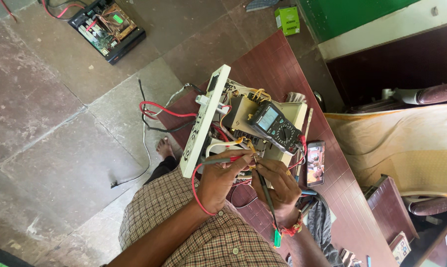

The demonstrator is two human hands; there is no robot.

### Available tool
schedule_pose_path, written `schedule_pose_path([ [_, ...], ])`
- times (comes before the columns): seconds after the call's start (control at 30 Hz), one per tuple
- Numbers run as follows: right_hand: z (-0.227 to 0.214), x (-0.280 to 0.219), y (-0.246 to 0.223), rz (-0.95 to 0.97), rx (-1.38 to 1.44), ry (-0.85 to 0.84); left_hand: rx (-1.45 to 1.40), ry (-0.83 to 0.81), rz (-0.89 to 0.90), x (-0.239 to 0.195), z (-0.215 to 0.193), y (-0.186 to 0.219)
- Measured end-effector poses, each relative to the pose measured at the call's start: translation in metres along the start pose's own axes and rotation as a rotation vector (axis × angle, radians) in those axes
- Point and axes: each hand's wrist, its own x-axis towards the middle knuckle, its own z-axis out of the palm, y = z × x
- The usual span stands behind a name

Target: The person uses a multimeter to test an open electronic device on a table. They connect the multimeter probes to various points inside the device, adjust the dial, and observe the readings.

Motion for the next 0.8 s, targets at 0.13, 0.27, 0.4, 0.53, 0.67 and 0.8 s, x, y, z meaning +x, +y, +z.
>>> schedule_pose_path([
  [0.13,0.001,-0.004,0.003,0.008,-0.01,0.005,-0.012,-0.008,-0.001,0.0,-0.001,-0.001],
  [0.27,0.003,-0.013,0.009,0.002,-0.016,0.009,0.0,-0.021,0.008,0.0,0.001,0.001],
  [0.4,-0.003,-0.02,0.019,0.143,0.071,-0.001,0.089,-0.09,0.053,0.0,0.006,0.014],
  [0.53,-0.028,-0.007,0.047,0.338,0.918,0.161,0.866,-0.259,0.61,0.008,0.01,0.025],
  [0.67,-0.047,0.024,0.074,0.273,0.095,0.042,0.872,-0.082,0.49,0.018,0.023,0.023],
  [0.8,-0.045,0.043,0.08,0.315,-0.071,-0.105,1.169,-0.101,0.928,0.03,0.021,0.011],
])
